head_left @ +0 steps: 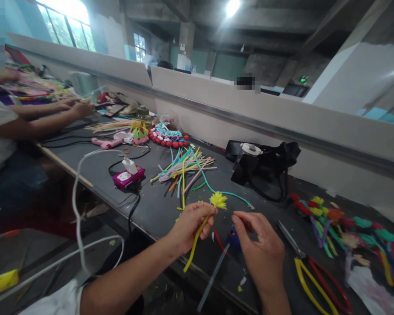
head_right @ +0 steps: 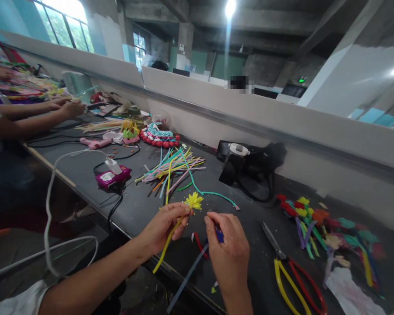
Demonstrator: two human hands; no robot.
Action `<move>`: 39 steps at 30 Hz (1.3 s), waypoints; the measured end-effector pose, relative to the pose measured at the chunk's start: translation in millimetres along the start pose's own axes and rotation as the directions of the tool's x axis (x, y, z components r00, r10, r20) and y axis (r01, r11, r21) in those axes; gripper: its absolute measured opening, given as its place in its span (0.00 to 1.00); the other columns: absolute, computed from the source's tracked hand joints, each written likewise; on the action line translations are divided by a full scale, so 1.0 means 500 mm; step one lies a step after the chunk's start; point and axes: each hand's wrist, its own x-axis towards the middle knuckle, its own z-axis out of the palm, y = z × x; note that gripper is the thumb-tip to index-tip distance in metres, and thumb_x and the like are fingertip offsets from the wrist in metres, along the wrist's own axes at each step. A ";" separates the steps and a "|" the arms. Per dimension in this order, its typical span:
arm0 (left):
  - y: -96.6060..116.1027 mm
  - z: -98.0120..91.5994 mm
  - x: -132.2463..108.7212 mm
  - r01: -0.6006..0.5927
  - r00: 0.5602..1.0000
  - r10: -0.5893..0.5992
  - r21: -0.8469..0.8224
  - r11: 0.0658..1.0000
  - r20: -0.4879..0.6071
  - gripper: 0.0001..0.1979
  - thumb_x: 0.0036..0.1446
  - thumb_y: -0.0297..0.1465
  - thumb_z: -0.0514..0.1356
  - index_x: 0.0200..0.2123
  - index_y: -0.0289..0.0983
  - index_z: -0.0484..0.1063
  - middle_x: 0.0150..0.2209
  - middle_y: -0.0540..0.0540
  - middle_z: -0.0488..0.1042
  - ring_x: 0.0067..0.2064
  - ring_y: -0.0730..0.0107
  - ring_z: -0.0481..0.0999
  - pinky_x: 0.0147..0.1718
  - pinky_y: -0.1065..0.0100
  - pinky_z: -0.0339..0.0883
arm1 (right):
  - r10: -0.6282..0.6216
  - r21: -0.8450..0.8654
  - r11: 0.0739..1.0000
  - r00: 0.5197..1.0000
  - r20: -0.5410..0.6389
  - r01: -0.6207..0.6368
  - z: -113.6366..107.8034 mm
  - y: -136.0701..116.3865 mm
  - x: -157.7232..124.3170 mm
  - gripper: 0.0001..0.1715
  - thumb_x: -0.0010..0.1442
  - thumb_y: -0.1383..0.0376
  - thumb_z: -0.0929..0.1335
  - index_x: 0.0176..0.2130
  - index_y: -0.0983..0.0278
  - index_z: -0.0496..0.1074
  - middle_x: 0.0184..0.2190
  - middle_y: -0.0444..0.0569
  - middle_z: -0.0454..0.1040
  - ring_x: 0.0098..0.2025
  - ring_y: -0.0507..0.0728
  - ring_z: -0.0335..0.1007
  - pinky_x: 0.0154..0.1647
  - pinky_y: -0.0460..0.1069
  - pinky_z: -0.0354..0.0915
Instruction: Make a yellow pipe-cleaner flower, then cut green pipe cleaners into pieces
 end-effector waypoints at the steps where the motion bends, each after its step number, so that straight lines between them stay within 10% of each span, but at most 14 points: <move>1: 0.003 -0.003 -0.001 0.001 1.000 -0.001 -0.001 1.000 0.001 0.10 0.48 0.34 0.62 0.30 0.32 0.71 0.18 0.54 0.67 0.12 0.83 0.60 0.10 0.78 0.50 | 0.013 0.002 1.000 0.999 0.030 -0.013 0.003 0.001 -0.001 0.07 0.63 0.62 0.65 0.38 0.59 0.73 0.34 0.43 0.74 0.36 0.52 0.69 0.40 0.47 0.64; 13: 0.012 -0.014 0.003 0.028 0.999 -0.027 -0.076 0.997 0.019 0.09 0.48 0.34 0.63 0.30 0.33 0.71 0.19 0.55 0.65 0.13 0.86 0.56 0.11 0.78 0.42 | 0.170 -0.527 0.849 0.923 0.346 0.041 -0.026 0.152 -0.034 0.20 0.56 0.54 0.68 0.43 0.63 0.73 0.35 0.51 0.76 0.38 0.61 0.71 0.39 0.53 0.63; 24: -0.001 0.010 0.011 -0.008 1.000 0.011 -0.095 0.995 0.025 0.07 0.52 0.31 0.61 0.31 0.33 0.71 0.20 0.54 0.65 0.14 0.85 0.57 0.12 0.77 0.41 | 0.269 -0.383 0.919 0.860 0.433 -0.095 0.004 0.145 -0.083 0.12 0.53 0.63 0.67 0.39 0.64 0.75 0.34 0.51 0.75 0.40 0.62 0.71 0.40 0.53 0.64; 30: -0.007 0.018 0.019 -0.031 0.999 0.030 -0.100 0.995 -0.011 0.07 0.51 0.32 0.62 0.31 0.33 0.71 0.20 0.54 0.66 0.14 0.85 0.58 0.12 0.77 0.42 | 0.375 -0.159 0.927 0.836 0.401 -0.339 -0.052 0.170 -0.064 0.20 0.57 0.58 0.65 0.47 0.65 0.72 0.40 0.52 0.77 0.39 0.58 0.75 0.39 0.51 0.69; 33: -0.008 0.024 0.021 -0.021 0.999 0.018 -0.087 0.996 -0.039 0.08 0.50 0.33 0.63 0.31 0.33 0.71 0.20 0.54 0.66 0.14 0.85 0.58 0.12 0.78 0.42 | 0.563 0.429 0.613 0.748 0.352 -0.664 -0.091 0.159 -0.055 0.22 0.53 0.55 0.68 0.46 0.62 0.72 0.39 0.50 0.78 0.34 0.59 0.76 0.33 0.51 0.70; 36: -0.011 0.029 0.021 -0.012 0.999 0.009 -0.072 0.997 -0.046 0.09 0.50 0.34 0.63 0.31 0.33 0.71 0.20 0.54 0.65 0.14 0.85 0.58 0.12 0.78 0.42 | 0.588 0.815 0.255 0.753 0.296 -0.520 -0.095 0.107 -0.055 0.20 0.50 0.54 0.69 0.42 0.61 0.74 0.37 0.49 0.77 0.34 0.59 0.75 0.32 0.52 0.71; 39: -0.016 0.031 0.022 -0.032 0.999 0.029 -0.063 0.998 -0.044 0.09 0.50 0.34 0.62 0.31 0.33 0.71 0.20 0.54 0.65 0.15 0.85 0.57 0.12 0.78 0.44 | 0.502 0.837 0.153 0.771 0.392 -0.525 -0.064 0.046 -0.070 0.25 0.50 0.51 0.69 0.44 0.62 0.74 0.37 0.52 0.77 0.36 0.60 0.74 0.26 0.50 0.69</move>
